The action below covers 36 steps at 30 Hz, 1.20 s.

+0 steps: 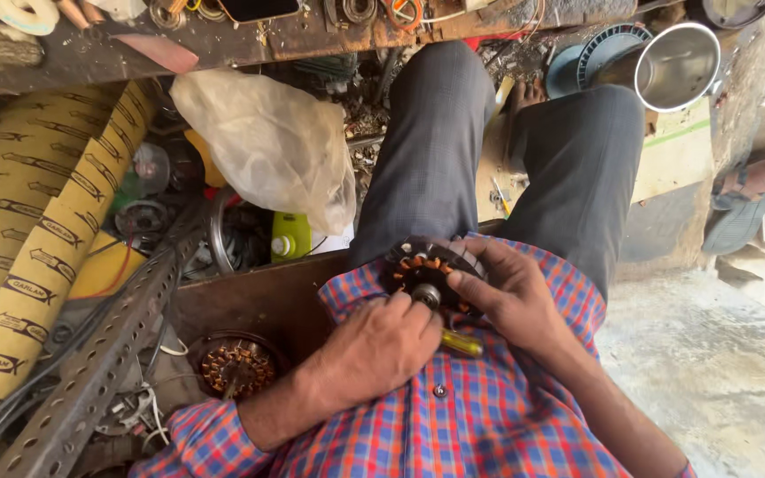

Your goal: The person sits on the floor and repairs a circular electrical component, likely a stator, by hand. They use a yellow screwdriver to adjust parts, cut copper wire with orange scissors, and insert small white cylindrical pieces into the component's slots.

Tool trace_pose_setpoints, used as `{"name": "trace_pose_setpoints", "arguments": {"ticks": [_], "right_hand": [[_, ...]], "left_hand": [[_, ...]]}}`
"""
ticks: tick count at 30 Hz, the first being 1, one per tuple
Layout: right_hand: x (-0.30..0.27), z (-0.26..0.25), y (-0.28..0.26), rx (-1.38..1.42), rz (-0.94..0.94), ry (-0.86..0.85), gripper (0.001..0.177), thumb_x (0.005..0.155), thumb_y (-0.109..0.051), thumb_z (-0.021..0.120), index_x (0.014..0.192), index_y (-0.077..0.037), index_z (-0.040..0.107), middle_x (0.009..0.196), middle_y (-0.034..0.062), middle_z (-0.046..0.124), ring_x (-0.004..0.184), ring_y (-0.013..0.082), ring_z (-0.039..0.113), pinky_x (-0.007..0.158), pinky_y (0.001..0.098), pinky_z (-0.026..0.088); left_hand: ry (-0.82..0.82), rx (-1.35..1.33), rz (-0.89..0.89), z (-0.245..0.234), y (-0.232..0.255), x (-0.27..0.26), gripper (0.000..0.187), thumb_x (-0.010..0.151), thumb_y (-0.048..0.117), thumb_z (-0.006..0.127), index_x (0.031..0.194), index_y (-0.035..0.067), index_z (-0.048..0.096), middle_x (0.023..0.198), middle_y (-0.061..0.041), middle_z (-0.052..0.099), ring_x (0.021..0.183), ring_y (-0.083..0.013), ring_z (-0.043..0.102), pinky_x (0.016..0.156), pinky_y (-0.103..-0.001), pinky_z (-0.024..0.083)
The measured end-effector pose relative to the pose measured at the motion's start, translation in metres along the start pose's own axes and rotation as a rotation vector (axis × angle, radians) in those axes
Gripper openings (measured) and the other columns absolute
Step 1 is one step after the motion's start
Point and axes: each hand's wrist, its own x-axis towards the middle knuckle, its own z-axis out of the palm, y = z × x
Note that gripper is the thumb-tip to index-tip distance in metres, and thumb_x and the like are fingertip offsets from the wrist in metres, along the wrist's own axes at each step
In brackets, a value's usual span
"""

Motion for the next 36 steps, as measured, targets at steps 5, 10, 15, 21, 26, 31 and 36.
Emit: {"name": "trace_pose_setpoints", "arguments": {"ticks": [5,10,15,21,26,31,36], "right_hand": [[0.007,-0.018,-0.002,-0.053,0.083,-0.084,0.036,0.090,-0.008,0.074,0.123,0.004,0.067,0.107,0.0066,0.073,0.095,0.0114,0.066,0.084,0.0298,0.056],[0.030,-0.031,-0.034,-0.182,-0.034,-0.134,0.041,0.087,-0.019,0.077,0.123,-0.001,0.067,0.109,0.0068,0.076,0.101,0.0134,0.071,0.090,0.0310,0.058],[0.095,-0.032,-0.102,-0.806,-0.560,0.118,0.031,0.087,-0.020,0.083,0.110,-0.001,0.075,0.094,0.0107,0.075,0.081,0.0195,0.070,0.073,0.0344,0.056],[0.171,-0.020,-0.155,-1.006,-0.927,0.294,0.016,0.093,0.000,0.070,0.108,-0.004,0.074,0.094,0.0161,0.071,0.082,0.0297,0.071,0.071,0.0379,0.056],[0.203,0.002,-0.127,-1.362,-1.102,0.118,0.013,0.084,-0.002,0.067,0.097,-0.004,0.068,0.101,0.0150,0.068,0.097,0.0342,0.067,0.085,0.0455,0.056],[0.226,0.024,-0.112,-1.501,-1.089,0.259,0.034,0.089,-0.007,0.061,0.122,0.004,0.064,0.121,0.0181,0.062,0.108,0.0360,0.064,0.089,0.0440,0.054],[0.234,0.033,-0.115,-1.589,-0.916,0.285,0.042,0.090,-0.007,0.058,0.131,0.004,0.059,0.124,0.0205,0.062,0.103,0.0358,0.064,0.085,0.0444,0.054]], "left_hand": [[-0.126,-0.054,0.034,-0.008,-0.004,0.000,0.022,0.084,0.009,0.061,0.099,-0.004,0.069,0.086,-0.014,0.061,0.073,-0.0247,0.062,0.059,-0.036,0.054],[0.032,-0.248,0.069,-0.047,-0.042,0.027,0.005,0.086,0.008,0.067,0.082,0.006,0.069,0.080,-0.011,0.063,0.078,-0.0303,0.067,0.068,-0.043,0.056],[0.565,-0.225,-0.112,-0.092,-0.103,0.073,0.005,0.093,0.006,0.075,0.095,0.008,0.072,0.098,-0.010,0.073,0.094,-0.0270,0.073,0.078,-0.038,0.060],[0.587,0.120,-0.323,-0.096,-0.195,0.150,0.017,0.092,0.002,0.063,0.106,0.002,0.073,0.099,-0.016,0.069,0.090,-0.0382,0.069,0.076,-0.050,0.054],[0.395,0.336,-0.376,-0.070,-0.250,0.200,0.012,0.091,0.007,0.061,0.084,0.003,0.069,0.100,-0.021,0.067,0.089,-0.0381,0.069,0.077,-0.049,0.056],[0.487,0.346,-0.411,-0.083,-0.235,0.188,0.009,0.091,0.003,0.059,0.090,-0.001,0.066,0.096,-0.021,0.066,0.087,-0.0388,0.069,0.077,-0.049,0.056],[0.534,0.271,-0.425,-0.100,-0.196,0.159,0.005,0.088,-0.002,0.059,0.090,-0.002,0.064,0.095,-0.022,0.065,0.089,-0.0427,0.067,0.078,-0.051,0.055]]}}
